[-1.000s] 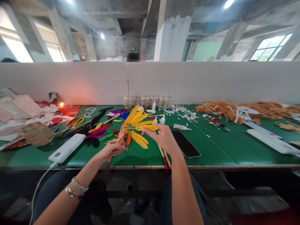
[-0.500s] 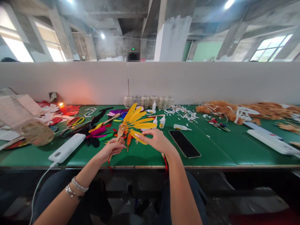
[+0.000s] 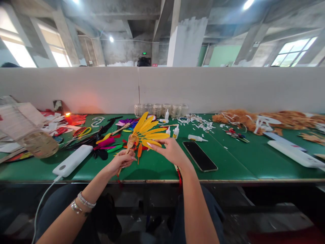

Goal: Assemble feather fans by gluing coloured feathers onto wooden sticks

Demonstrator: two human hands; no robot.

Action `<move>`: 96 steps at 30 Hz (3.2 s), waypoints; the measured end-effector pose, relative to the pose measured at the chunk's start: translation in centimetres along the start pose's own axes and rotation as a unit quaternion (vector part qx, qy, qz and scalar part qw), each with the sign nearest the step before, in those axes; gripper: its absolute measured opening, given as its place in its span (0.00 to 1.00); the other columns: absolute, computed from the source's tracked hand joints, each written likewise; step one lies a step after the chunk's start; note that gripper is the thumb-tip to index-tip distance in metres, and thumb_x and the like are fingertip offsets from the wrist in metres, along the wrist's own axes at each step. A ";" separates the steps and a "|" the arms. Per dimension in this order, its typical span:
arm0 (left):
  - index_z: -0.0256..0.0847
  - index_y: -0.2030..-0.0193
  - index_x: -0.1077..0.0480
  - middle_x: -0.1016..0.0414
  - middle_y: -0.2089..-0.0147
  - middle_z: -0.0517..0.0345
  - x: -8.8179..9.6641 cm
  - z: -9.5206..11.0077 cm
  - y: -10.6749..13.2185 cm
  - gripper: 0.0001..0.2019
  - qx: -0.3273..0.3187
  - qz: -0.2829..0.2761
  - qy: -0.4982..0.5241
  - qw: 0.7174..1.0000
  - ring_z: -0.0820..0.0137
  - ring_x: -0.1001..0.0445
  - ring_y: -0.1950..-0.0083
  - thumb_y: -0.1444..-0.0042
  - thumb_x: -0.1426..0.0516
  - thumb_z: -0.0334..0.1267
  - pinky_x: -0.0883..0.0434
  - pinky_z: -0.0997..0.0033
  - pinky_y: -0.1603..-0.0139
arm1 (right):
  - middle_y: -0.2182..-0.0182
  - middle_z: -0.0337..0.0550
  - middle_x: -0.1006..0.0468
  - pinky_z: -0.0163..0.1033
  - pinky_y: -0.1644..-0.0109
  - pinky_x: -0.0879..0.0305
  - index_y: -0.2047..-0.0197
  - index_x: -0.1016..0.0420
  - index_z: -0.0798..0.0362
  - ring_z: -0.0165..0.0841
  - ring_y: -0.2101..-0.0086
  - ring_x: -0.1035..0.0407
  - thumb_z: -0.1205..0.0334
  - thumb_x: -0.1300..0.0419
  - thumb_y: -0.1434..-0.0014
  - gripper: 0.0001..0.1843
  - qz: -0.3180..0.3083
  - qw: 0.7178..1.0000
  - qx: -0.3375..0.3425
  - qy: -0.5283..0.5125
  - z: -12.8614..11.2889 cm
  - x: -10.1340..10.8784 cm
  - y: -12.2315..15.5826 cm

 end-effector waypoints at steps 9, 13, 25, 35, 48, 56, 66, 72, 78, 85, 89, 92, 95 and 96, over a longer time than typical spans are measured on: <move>0.39 0.82 0.52 0.53 0.86 0.71 0.1 -0.1 -0.1 0.18 0.000 -0.003 0.001 1.000 0.84 0.56 0.87 0.58 0.42 0.33 0.59 0.78 0.85 | 0.60 0.46 0.22 0.44 0.54 0.32 0.60 0.22 0.54 0.42 0.58 0.28 0.50 0.39 0.52 0.20 0.015 0.999 -0.045 -0.008 1.4 0.0 -0.1; 0.39 0.82 0.52 0.53 0.86 0.71 0.2 -0.1 -0.2 0.18 -0.001 0.000 0.005 1.000 0.85 0.56 0.87 0.58 0.42 0.33 0.59 0.78 0.85 | 0.59 0.44 0.22 0.45 0.51 0.33 0.58 0.23 0.53 0.41 0.56 0.29 0.51 0.39 0.52 0.20 0.018 0.998 -0.028 -0.061 1.4 -0.1 -0.3; 0.39 0.83 0.51 0.52 0.86 0.71 0.2 0.7 0.0 0.18 -0.015 0.028 0.018 0.999 0.86 0.56 0.88 0.61 0.41 0.34 0.61 0.78 0.86 | 0.56 0.47 0.24 0.44 0.50 0.37 0.57 0.24 0.53 0.41 0.54 0.32 0.49 0.41 0.49 0.20 -0.002 0.998 -0.041 -0.051 1.4 0.0 -0.2; 0.39 0.83 0.49 0.53 0.89 0.72 0.5 0.2 -0.2 0.15 -0.028 0.048 0.022 0.998 0.85 0.56 0.89 0.62 0.42 0.35 0.60 0.80 0.86 | 0.70 0.38 0.29 0.37 0.61 0.36 0.66 0.30 0.52 0.30 0.68 0.35 0.44 0.46 0.48 0.19 -0.048 0.990 -0.011 -0.131 2.5 -7.0 -1.8; 0.39 0.82 0.49 0.49 0.86 0.71 0.4 -0.6 -0.4 0.15 -0.012 0.050 0.021 0.998 0.85 0.55 0.89 0.64 0.42 0.34 0.61 0.80 0.87 | 0.80 0.37 0.34 0.38 0.66 0.38 0.77 0.31 0.53 0.29 0.75 0.38 0.46 0.45 0.47 0.19 0.129 0.953 0.034 -0.271 2.7 -6.7 -2.4; 0.39 0.81 0.49 0.51 0.87 0.72 0.1 -0.5 -0.3 0.15 -0.019 0.048 0.017 0.999 0.85 0.55 0.88 0.63 0.42 0.34 0.60 0.80 0.86 | 0.80 0.39 0.34 0.38 0.68 0.39 0.76 0.26 0.52 0.29 0.76 0.41 0.41 0.47 0.47 0.23 0.162 0.957 0.011 -0.241 2.8 -6.6 -1.9; 0.39 0.82 0.50 0.52 0.88 0.72 -0.1 -0.6 -0.3 0.16 -0.028 0.059 0.011 0.998 0.85 0.55 0.88 0.63 0.42 0.36 0.58 0.80 0.86 | 0.81 0.38 0.36 0.37 0.71 0.42 0.77 0.30 0.53 0.28 0.78 0.43 0.45 0.47 0.46 0.20 0.198 0.941 0.018 -0.273 2.8 -6.7 -1.8; 0.39 0.83 0.51 0.53 0.88 0.72 -0.5 -0.4 -0.3 0.17 -0.051 0.061 0.030 0.996 0.85 0.56 0.88 0.63 0.41 0.35 0.59 0.80 0.87 | 0.83 0.37 0.40 0.37 0.73 0.42 0.79 0.33 0.52 0.27 0.79 0.45 0.43 0.48 0.47 0.22 0.215 0.948 0.001 -0.237 2.7 -6.6 -1.5; 0.39 0.85 0.52 0.52 0.88 0.71 -0.5 -0.8 -0.3 0.18 -0.060 0.063 0.049 0.995 0.85 0.56 0.88 0.64 0.41 0.35 0.59 0.80 0.87 | 0.80 0.38 0.35 0.38 0.70 0.39 0.74 0.28 0.53 0.30 0.76 0.39 0.42 0.48 0.47 0.22 0.226 0.946 -0.007 -0.233 3.5 -7.0 -1.4; 0.39 0.85 0.52 0.53 0.88 0.71 -0.3 -1.2 -0.3 0.17 -0.058 0.067 0.052 0.995 0.85 0.57 0.88 0.64 0.42 0.35 0.59 0.79 0.87 | 0.75 0.41 0.29 0.39 0.66 0.35 0.72 0.27 0.52 0.33 0.70 0.33 0.43 0.48 0.46 0.20 0.211 0.949 -0.005 -0.235 4.4 -7.5 -1.8; 0.39 0.83 0.51 0.53 0.88 0.72 -0.5 -1.2 -0.2 0.17 -0.045 0.055 0.057 0.996 0.85 0.57 0.88 0.63 0.42 0.34 0.60 0.79 0.86 | 0.71 0.42 0.26 0.41 0.60 0.33 0.70 0.27 0.51 0.36 0.65 0.31 0.41 0.47 0.49 0.21 0.187 0.960 0.006 -0.209 3.6 -7.0 -1.8; 0.39 0.83 0.51 0.52 0.88 0.72 -0.7 -0.9 -0.2 0.17 -0.046 0.047 0.056 0.996 0.85 0.57 0.88 0.63 0.42 0.33 0.60 0.79 0.86 | 0.65 0.43 0.23 0.45 0.53 0.35 0.66 0.25 0.49 0.38 0.60 0.31 0.40 0.45 0.51 0.22 0.164 0.967 0.011 -0.194 3.1 -6.5 -1.9; 0.39 0.85 0.52 0.52 0.88 0.71 -0.6 -0.6 -0.1 0.18 -0.048 0.055 0.043 0.996 0.85 0.56 0.88 0.64 0.42 0.34 0.60 0.78 0.86 | 0.60 0.44 0.24 0.47 0.51 0.35 0.60 0.24 0.49 0.40 0.56 0.32 0.39 0.46 0.51 0.25 0.164 0.966 0.000 -0.198 3.7 -6.2 -1.8; 0.39 0.85 0.53 0.53 0.88 0.71 -0.5 -0.6 -0.2 0.19 -0.048 0.059 0.039 0.996 0.85 0.56 0.88 0.64 0.41 0.35 0.60 0.78 0.86 | 0.60 0.44 0.24 0.47 0.51 0.36 0.59 0.24 0.49 0.40 0.55 0.33 0.39 0.46 0.51 0.26 0.166 0.965 -0.004 -0.202 3.9 -6.2 -1.8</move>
Point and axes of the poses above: each hand's wrist, its own y-axis away from the middle knuckle, its own x-axis out of the back of the hand, z = x × y, the point moved 9 cm from there along -y, towards the middle knuckle
